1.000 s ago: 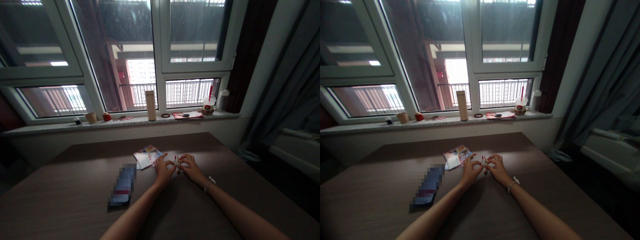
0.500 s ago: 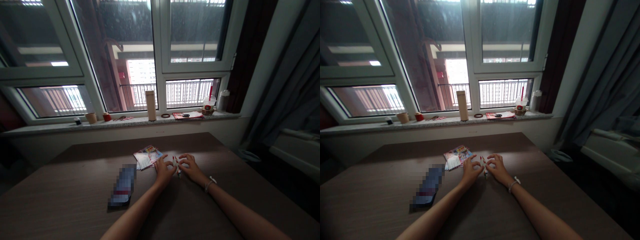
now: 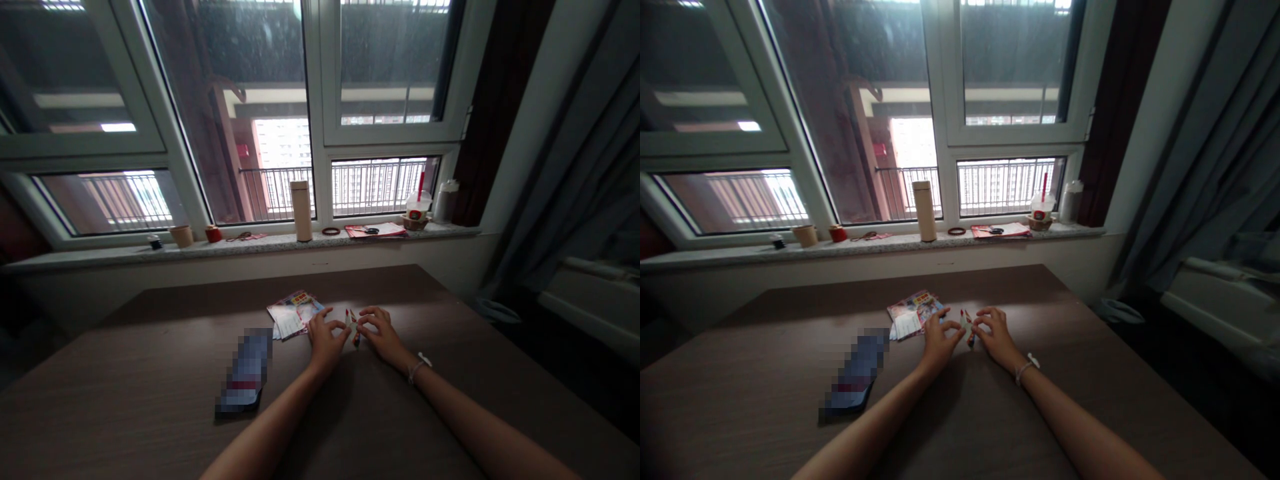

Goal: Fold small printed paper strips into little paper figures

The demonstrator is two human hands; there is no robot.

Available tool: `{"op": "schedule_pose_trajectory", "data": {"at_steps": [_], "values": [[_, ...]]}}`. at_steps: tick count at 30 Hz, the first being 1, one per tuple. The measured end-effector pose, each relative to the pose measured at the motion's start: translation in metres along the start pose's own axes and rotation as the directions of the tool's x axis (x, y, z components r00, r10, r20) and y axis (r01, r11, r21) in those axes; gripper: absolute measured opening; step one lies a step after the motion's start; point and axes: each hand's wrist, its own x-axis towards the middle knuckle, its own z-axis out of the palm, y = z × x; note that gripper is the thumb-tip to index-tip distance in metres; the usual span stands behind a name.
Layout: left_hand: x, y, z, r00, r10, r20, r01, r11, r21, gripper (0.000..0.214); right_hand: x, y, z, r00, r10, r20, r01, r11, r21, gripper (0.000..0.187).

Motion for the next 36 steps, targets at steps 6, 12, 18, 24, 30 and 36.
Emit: {"op": "schedule_pose_trajectory", "data": {"at_steps": [6, 12, 18, 24, 30, 36], "values": [[-0.0008, 0.0001, -0.0013, 1.0, 0.006, -0.011, -0.007, 1.0, -0.012, 0.001, 0.0008, -0.0002, -0.001, 0.999, 0.035, -0.002, -0.035, 0.999, 0.028, 0.011], [-0.0021, 0.0005, -0.0026, 1.0, 0.005, -0.025, -0.005, 1.0, -0.014, 0.002, 0.0014, -0.0011, -0.0018, 0.999, 0.043, -0.029, -0.041, 0.997, 0.071, 0.017], [-0.0034, 0.0016, -0.0045, 0.999, 0.03, -0.023, -0.03, 0.999, -0.019, 0.006, 0.0019, -0.0032, -0.0045, 0.998, 0.034, -0.048, -0.03, 0.996, 0.08, 0.016], [-0.0042, 0.0018, -0.0046, 0.998, 0.047, -0.028, -0.048, 0.999, -0.006, 0.007, 0.0022, -0.0045, -0.0058, 0.998, 0.01, -0.063, -0.007, 0.999, 0.042, 0.013], [-0.0035, 0.0001, -0.0029, 1.0, 0.013, -0.019, -0.012, 0.999, 0.031, 0.005, 0.0013, -0.003, -0.004, 1.0, 0.013, -0.014, -0.013, 1.0, -0.006, 0.009], [-0.0032, -0.0036, -0.001, 1.0, -0.001, 0.026, -0.001, 0.998, 0.062, 0.006, 0.0003, -0.0027, -0.003, 0.998, 0.062, 0.034, -0.061, 0.997, -0.04, 0.006]]}}
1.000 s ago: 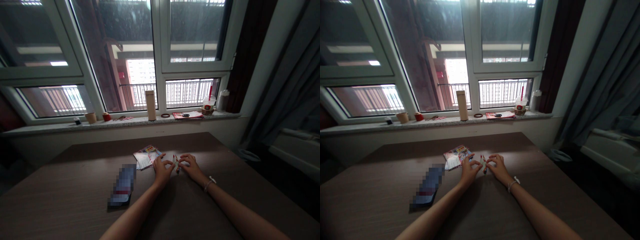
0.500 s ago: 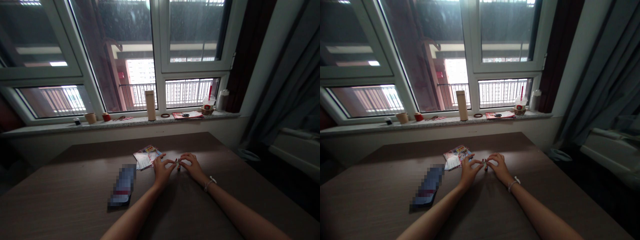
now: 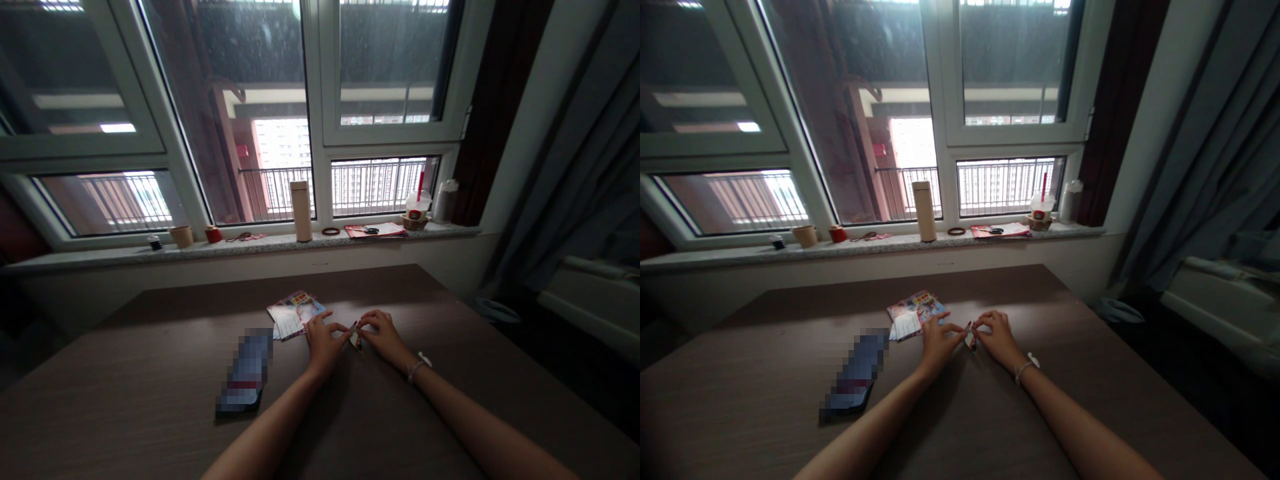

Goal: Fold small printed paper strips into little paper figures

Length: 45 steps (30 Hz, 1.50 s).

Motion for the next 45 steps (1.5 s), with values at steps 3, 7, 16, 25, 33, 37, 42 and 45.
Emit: {"op": "schedule_pose_trajectory", "data": {"at_steps": [3, 7, 16, 25, 33, 37, 42, 45], "values": [[0.0, 0.0, 0.0, 1.0, 0.003, 0.015, -0.003, 1.0, 0.001, 0.006, 0.0, 0.0, 0.0, 1.0, 0.003, -0.006, -0.003, 1.0, -0.004, 0.006], [-0.001, 0.0, 0.0, 1.0, 0.012, 0.0, -0.012, 1.0, -0.008, 0.013, 0.001, 0.002, -0.002, 0.999, -0.006, -0.032, 0.007, 1.0, 0.015, 0.009], [-0.001, 0.0, -0.001, 1.0, 0.003, 0.012, -0.002, 1.0, -0.021, 0.014, 0.001, 0.003, -0.002, 0.999, 0.035, -0.033, -0.036, 0.999, -0.03, 0.01], [0.001, -0.004, 0.002, 1.0, -0.008, 0.029, 0.007, 1.0, 0.026, 0.016, -0.001, 0.004, 0.0, 0.999, 0.051, 0.015, -0.049, 0.996, -0.076, 0.009], [0.001, -0.001, 0.001, 0.996, 0.042, 0.081, -0.045, 0.998, 0.033, 0.004, 0.0, 0.006, 0.001, 0.998, 0.05, 0.034, -0.046, 0.991, -0.122, 0.012], [0.0, 0.003, -0.001, 0.996, 0.045, 0.082, -0.047, 0.999, 0.027, 0.003, 0.002, 0.002, 0.002, 0.999, 0.031, 0.013, -0.03, 0.997, -0.073, 0.014], [0.0, 0.003, -0.002, 0.998, 0.037, 0.06, -0.037, 0.999, 0.002, 0.006, 0.003, -0.008, 0.002, 0.999, -0.012, 0.034, 0.011, 0.999, 0.042, 0.008], [0.0, 0.001, -0.001, 0.999, 0.032, 0.044, -0.032, 0.999, -0.011, 0.008, 0.003, -0.011, 0.001, 0.999, -0.018, 0.046, 0.014, 0.996, 0.084, 0.011]]}}
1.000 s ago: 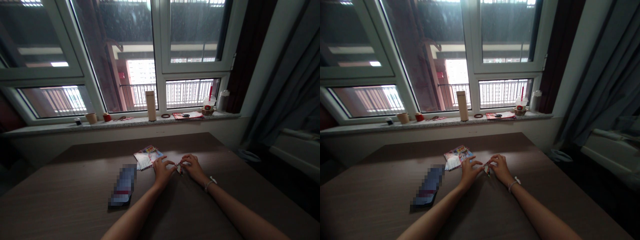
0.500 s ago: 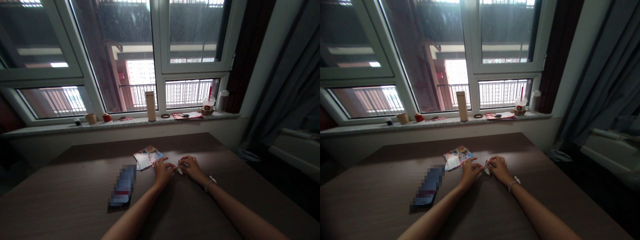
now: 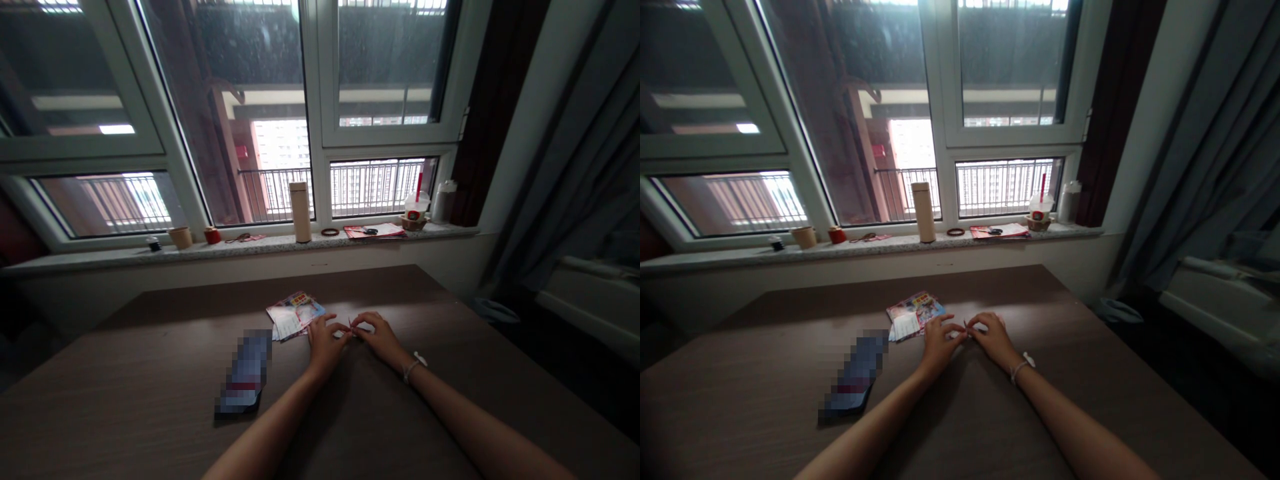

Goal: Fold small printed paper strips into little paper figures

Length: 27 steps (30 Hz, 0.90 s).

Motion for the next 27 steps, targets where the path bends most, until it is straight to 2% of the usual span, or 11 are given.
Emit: {"op": "schedule_pose_trajectory", "data": {"at_steps": [9, 27], "values": [[-0.0008, 0.001, 0.0004, 0.999, 0.021, -0.035, -0.022, 1.0, -0.022, 0.008, 0.0018, 0.0059, 0.0016, 0.999, 0.032, 0.008, -0.032, 0.995, 0.094, 0.018], [0.0016, -0.0014, 0.0021, 1.0, 0.013, 0.013, -0.012, 0.999, -0.038, 0.01, 0.0025, -0.0011, -0.0003, 0.998, 0.064, 0.005, -0.064, 0.982, 0.179, 0.021]]}}
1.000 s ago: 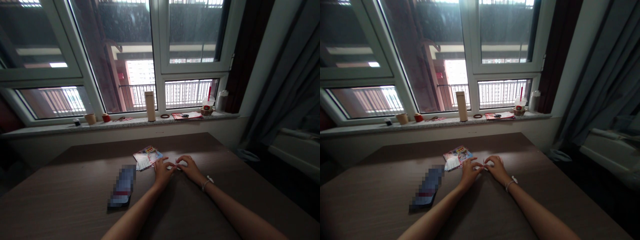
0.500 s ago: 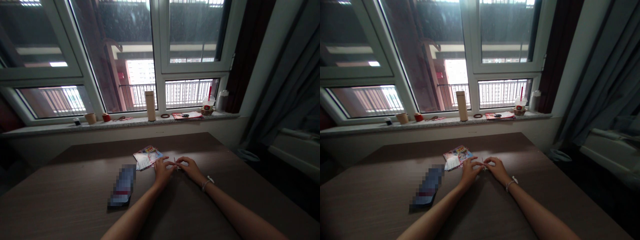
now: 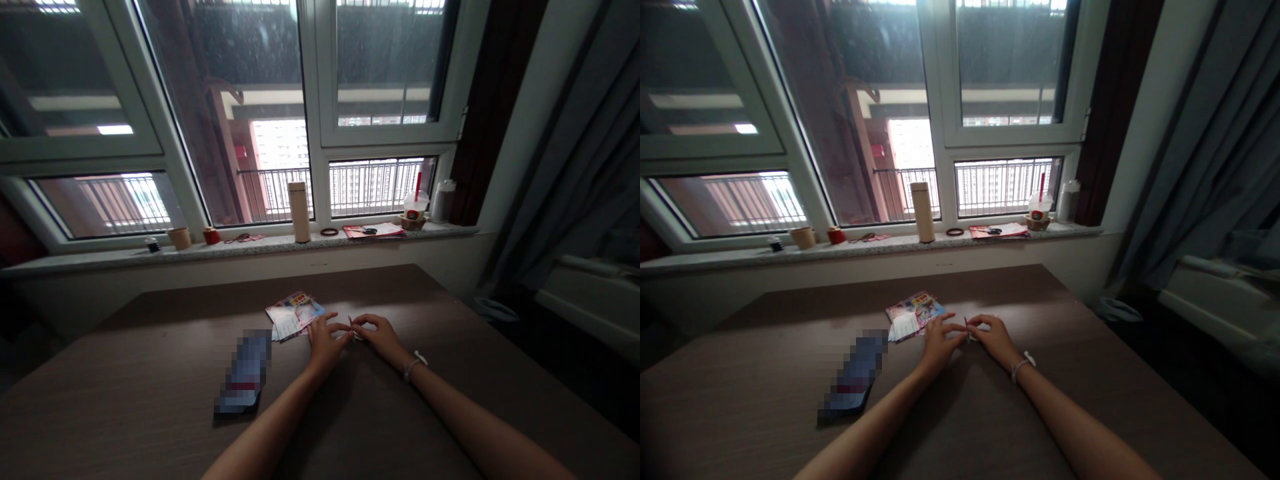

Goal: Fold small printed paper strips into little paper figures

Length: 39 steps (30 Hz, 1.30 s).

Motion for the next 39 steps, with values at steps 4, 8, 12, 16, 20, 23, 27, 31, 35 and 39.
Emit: {"op": "schedule_pose_trajectory", "data": {"at_steps": [4, 8, 12, 16, 20, 23, 27, 31, 35, 39], "values": [[0.0, 0.001, 0.0, 1.0, -0.009, -0.014, 0.009, 1.0, -0.02, 0.008, 0.001, 0.0, 0.0, 1.0, 0.007, -0.011, -0.008, 1.0, -0.007, 0.021], [0.0, 0.002, 0.0, 0.999, -0.016, -0.032, 0.015, 0.999, -0.047, 0.006, 0.001, 0.002, 0.0, 1.0, 0.01, -0.027, -0.009, 1.0, 0.013, 0.022], [0.001, 0.003, 0.002, 0.999, -0.046, -0.025, 0.044, 0.997, -0.059, 0.005, -0.001, 0.004, 0.002, 0.999, -0.014, -0.045, 0.014, 1.0, -0.008, 0.019], [0.0, 0.004, 0.002, 0.999, -0.032, -0.02, 0.031, 0.999, -0.041, 0.007, -0.002, 0.004, 0.005, 0.998, -0.024, -0.058, 0.023, 0.999, -0.028, 0.017], [-0.001, 0.005, 0.002, 0.999, -0.026, -0.021, 0.026, 0.999, -0.041, 0.01, -0.003, 0.004, 0.006, 0.998, -0.02, -0.067, 0.018, 0.999, -0.028, 0.017], [-0.001, 0.007, 0.0, 0.999, -0.017, -0.046, 0.015, 0.998, -0.053, 0.012, -0.004, 0.004, 0.006, 0.997, -0.015, -0.08, 0.014, 1.0, -0.014, 0.018], [-0.001, 0.008, -0.001, 0.997, -0.029, -0.066, 0.024, 0.997, -0.073, 0.013, -0.005, 0.004, 0.007, 0.995, -0.02, -0.096, 0.018, 1.0, -0.02, 0.017], [-0.001, 0.009, 0.0, 0.996, -0.036, -0.077, 0.03, 0.997, -0.069, 0.015, -0.005, 0.004, 0.008, 0.994, -0.015, -0.105, 0.014, 1.0, -0.016, 0.018], [0.0, 0.01, 0.0, 0.997, -0.021, -0.074, 0.017, 0.998, -0.06, 0.005, -0.005, 0.004, 0.007, 0.992, -0.012, -0.127, 0.012, 1.0, -0.002, 0.018], [0.0, 0.011, -0.001, 0.998, -0.021, -0.067, 0.016, 0.997, -0.074, 0.002, -0.005, 0.004, 0.006, 0.991, -0.024, -0.133, 0.022, 1.0, -0.014, 0.014]]}}
